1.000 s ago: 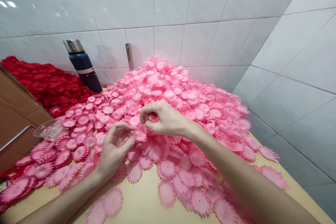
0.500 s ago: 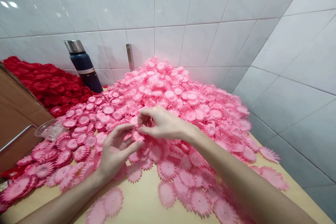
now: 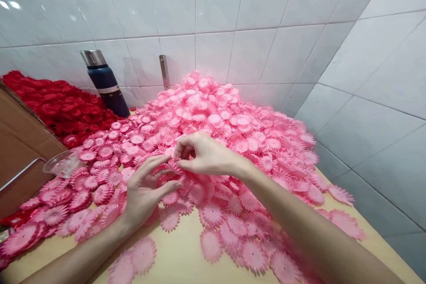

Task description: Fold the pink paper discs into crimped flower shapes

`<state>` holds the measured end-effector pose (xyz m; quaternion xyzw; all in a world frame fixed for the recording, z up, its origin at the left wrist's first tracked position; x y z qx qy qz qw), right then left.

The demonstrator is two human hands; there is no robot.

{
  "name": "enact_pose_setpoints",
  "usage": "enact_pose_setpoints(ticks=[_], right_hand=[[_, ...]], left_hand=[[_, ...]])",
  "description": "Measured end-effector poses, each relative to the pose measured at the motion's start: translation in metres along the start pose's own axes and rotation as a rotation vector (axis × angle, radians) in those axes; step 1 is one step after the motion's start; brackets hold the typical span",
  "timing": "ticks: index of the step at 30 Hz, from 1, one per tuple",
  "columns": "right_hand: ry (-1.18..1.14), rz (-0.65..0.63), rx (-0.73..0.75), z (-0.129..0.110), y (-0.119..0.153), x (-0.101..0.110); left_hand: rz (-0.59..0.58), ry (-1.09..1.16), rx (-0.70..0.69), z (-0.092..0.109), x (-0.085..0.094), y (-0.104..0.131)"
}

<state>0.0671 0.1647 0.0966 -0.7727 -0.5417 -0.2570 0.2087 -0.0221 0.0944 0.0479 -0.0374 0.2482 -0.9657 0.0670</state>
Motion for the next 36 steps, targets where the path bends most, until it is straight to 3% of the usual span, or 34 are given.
enact_pose_setpoints(ticks=[5, 10, 14, 19, 27, 30, 36], right_hand=[[0.124, 0.017, -0.032, -0.007, 0.002, -0.003], [0.241, 0.017, -0.034, -0.014, 0.003, -0.005], [0.335, 0.013, -0.03, -0.017, 0.002, -0.006], [0.258, 0.046, -0.002, -0.012, 0.002, -0.002], [-0.065, 0.041, -0.005, 0.007, 0.0, 0.002], [-0.101, 0.045, -0.02, 0.011, 0.0, 0.003], [0.101, 0.033, 0.011, -0.005, 0.001, -0.004]], left_hand=[[0.032, -0.172, 0.009, -0.001, 0.004, 0.004], [0.0, -0.162, 0.051, -0.007, 0.001, 0.005], [0.014, -0.223, 0.03, -0.001, 0.001, 0.005], [0.058, -0.327, -0.02, 0.01, 0.004, 0.007], [0.228, -0.113, 0.009, 0.006, 0.019, 0.008], [0.152, -0.026, 0.039, 0.002, 0.011, 0.004], [0.078, 0.03, 0.095, -0.009, 0.003, 0.004]])
Point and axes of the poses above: each hand's wrist, its own y-axis away from the middle knuckle, its own x-axis out of the back of the hand, z = x × y, the point moved 10 cm from there along -y, towards the middle knuckle, and after that the axes turned 9 degrees about -z, right-handed, at the moved point
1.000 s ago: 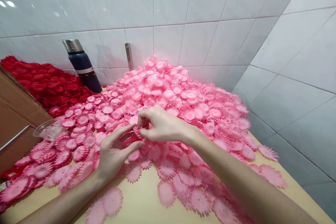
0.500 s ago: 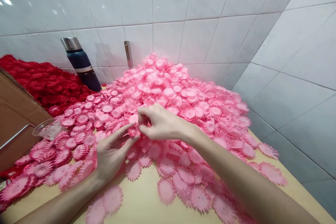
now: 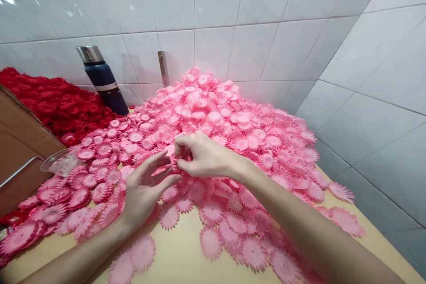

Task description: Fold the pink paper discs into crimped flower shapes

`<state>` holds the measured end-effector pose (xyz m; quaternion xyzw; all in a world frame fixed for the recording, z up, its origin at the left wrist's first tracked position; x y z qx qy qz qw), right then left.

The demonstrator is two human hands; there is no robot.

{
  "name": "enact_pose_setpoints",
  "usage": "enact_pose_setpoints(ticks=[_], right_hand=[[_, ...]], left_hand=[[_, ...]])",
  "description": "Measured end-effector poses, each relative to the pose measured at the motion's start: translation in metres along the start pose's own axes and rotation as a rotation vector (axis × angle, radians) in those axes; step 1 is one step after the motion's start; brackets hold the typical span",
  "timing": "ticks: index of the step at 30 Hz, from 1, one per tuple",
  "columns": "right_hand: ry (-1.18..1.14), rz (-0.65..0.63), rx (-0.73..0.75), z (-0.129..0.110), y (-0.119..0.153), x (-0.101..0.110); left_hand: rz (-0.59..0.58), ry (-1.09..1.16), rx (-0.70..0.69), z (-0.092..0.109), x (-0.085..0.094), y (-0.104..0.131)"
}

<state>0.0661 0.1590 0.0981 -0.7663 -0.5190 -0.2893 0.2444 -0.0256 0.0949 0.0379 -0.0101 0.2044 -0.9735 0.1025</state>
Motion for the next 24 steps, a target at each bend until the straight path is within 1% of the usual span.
enact_pose_setpoints(ticks=[3, 5, 8, 10, 15, 18, 21, 24], right_hand=[[0.066, -0.03, 0.011, -0.006, 0.0, -0.004], [0.105, -0.025, 0.004, -0.008, 0.0, -0.003], [0.086, 0.011, -0.016, -0.006, 0.0, 0.002], [0.027, 0.024, -0.034, -0.002, 0.0, 0.004], [-0.197, -0.033, -0.07, 0.013, -0.003, -0.003], [-0.325, -0.049, -0.054, 0.019, -0.005, -0.006], [-0.429, -0.065, -0.04, 0.021, -0.005, -0.006], [-0.539, -0.088, -0.022, 0.019, -0.001, -0.002]], left_hand=[[-0.033, -0.065, -0.034, 0.003, -0.001, -0.001], [-0.042, -0.114, -0.06, 0.007, 0.0, -0.001], [-0.002, -0.191, -0.102, 0.016, 0.004, -0.001], [0.048, -0.181, -0.098, 0.017, 0.008, -0.001], [0.166, 0.027, 0.023, 0.003, 0.019, -0.002], [0.202, 0.108, 0.09, -0.006, 0.022, -0.004], [0.223, 0.272, 0.157, -0.017, 0.024, -0.007], [0.328, 0.403, 0.206, -0.026, 0.032, -0.007]])
Point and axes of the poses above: each hand's wrist, its own y-axis away from the middle knuckle, its own x-axis out of the back of the hand, z = x × y, the point moved 10 cm from there along -y, towards the middle knuckle, and after that the axes turned 9 degrees about -z, right-handed, at the moved point
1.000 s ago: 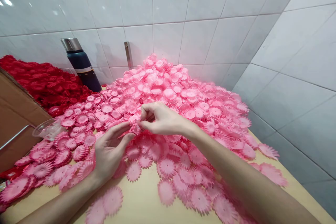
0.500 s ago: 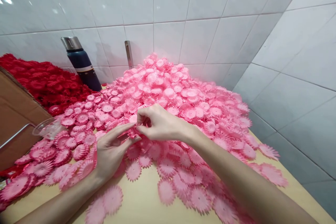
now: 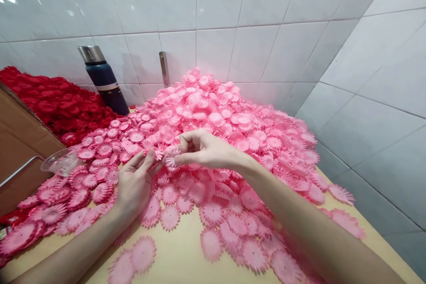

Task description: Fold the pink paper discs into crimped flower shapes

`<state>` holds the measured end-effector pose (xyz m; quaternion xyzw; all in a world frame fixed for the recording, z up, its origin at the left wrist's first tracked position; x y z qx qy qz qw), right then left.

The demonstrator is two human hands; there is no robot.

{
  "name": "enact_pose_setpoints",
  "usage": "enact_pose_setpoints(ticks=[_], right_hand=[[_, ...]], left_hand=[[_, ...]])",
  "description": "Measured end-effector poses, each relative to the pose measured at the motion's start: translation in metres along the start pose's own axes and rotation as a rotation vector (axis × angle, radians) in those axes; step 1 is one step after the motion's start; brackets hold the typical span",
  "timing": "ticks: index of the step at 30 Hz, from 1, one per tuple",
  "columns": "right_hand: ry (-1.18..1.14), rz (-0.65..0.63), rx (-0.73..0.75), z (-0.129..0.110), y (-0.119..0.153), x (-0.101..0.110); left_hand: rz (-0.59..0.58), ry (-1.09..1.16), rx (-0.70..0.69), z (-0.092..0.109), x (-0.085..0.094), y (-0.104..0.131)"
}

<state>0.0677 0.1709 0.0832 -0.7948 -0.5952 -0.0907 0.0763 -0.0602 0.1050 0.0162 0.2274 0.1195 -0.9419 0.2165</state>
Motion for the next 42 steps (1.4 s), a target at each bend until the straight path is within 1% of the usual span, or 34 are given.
enact_pose_setpoints(ticks=[2, 3, 6, 7, 9, 10, 12, 15, 19, 22, 27, 32, 38, 42], right_hand=[[0.021, 0.031, -0.003, -0.004, 0.004, 0.008], [0.1, 0.071, -0.015, -0.006, 0.007, 0.014], [0.417, 0.212, -0.048, -0.014, 0.015, 0.032], [0.489, 0.25, -0.043, -0.018, 0.017, 0.035], [0.54, 0.28, -0.014, -0.024, 0.018, 0.036], [0.528, 0.263, -0.002, -0.026, 0.017, 0.033], [0.448, 0.18, 0.01, -0.025, 0.013, 0.023], [0.311, 0.054, -0.003, -0.022, 0.008, 0.007], [0.28, -0.004, -0.055, -0.016, 0.006, -0.003], [0.263, -0.011, -0.078, -0.012, 0.005, -0.005], [0.257, 0.005, -0.057, -0.01, 0.003, -0.005], [0.254, 0.019, -0.044, -0.01, 0.003, -0.004], [0.268, 0.11, -0.047, -0.01, 0.005, 0.01], [0.243, 0.088, -0.027, -0.011, 0.005, 0.011]], left_hand=[[0.025, -0.012, 0.008, 0.001, 0.002, 0.0], [0.003, -0.058, 0.005, 0.002, -0.001, 0.001], [-0.139, -0.24, -0.021, 0.007, -0.019, 0.008], [-0.186, -0.27, -0.032, 0.008, -0.025, 0.011], [-0.259, -0.278, -0.041, 0.007, -0.033, 0.017], [-0.286, -0.267, -0.039, 0.007, -0.036, 0.019], [-0.318, -0.252, -0.032, 0.005, -0.039, 0.022], [-0.318, -0.253, -0.032, 0.004, -0.038, 0.022], [-0.319, -0.272, -0.04, 0.004, -0.038, 0.022], [-0.332, -0.29, -0.042, 0.004, -0.04, 0.023], [-0.343, -0.28, -0.051, 0.004, -0.041, 0.022], [-0.336, -0.27, -0.065, 0.005, -0.04, 0.022], [-0.26, -0.378, -0.194, 0.023, -0.035, 0.023], [-0.264, -0.409, -0.208, 0.025, -0.037, 0.023]])
Point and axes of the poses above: each hand's wrist, its own y-axis away from the middle knuckle, its own x-axis out of the back of the hand, z = x × y, the point moved 10 cm from there along -y, towards the middle knuckle, and after that the axes turned 9 degrees about -z, right-handed, at the moved point
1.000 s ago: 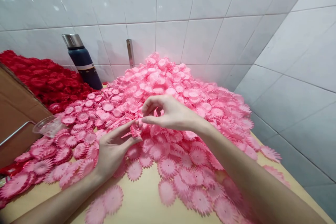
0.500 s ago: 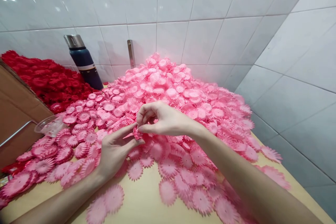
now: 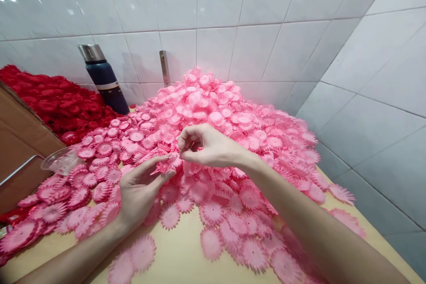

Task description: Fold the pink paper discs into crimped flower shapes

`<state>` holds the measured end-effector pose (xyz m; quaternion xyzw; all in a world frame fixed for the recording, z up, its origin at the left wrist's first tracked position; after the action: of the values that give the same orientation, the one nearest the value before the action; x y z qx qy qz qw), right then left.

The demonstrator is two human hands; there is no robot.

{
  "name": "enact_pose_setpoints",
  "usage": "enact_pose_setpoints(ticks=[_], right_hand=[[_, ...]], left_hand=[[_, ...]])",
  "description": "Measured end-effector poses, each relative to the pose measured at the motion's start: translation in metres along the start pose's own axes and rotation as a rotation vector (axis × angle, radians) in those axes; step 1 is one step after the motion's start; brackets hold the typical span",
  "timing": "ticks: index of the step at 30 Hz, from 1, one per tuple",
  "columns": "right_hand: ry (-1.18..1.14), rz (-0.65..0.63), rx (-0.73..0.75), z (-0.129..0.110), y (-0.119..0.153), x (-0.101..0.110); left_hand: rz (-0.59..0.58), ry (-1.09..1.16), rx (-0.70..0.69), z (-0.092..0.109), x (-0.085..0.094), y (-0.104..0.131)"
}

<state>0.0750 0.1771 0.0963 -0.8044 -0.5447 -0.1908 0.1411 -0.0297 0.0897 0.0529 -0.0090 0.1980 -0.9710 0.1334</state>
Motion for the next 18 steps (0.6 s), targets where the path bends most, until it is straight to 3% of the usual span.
enact_pose_setpoints(ticks=[6, 18], right_hand=[[-0.167, -0.086, 0.103, -0.012, 0.003, -0.002], [-0.282, -0.029, 0.087, -0.013, 0.004, 0.002]], left_hand=[[-0.015, -0.016, 0.02, -0.005, 0.0, 0.0], [-0.046, 0.005, 0.053, -0.012, -0.003, 0.001]])
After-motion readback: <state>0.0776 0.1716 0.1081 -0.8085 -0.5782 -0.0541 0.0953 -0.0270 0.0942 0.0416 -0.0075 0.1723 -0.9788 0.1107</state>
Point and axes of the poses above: each hand's wrist, its own y-axis away from the middle knuckle, its own x-axis out of the back of the hand, z = x × y, the point moved 10 cm from there along -y, towards the middle knuckle, and after that the axes turned 9 degrees about -z, right-handed, at the moved point
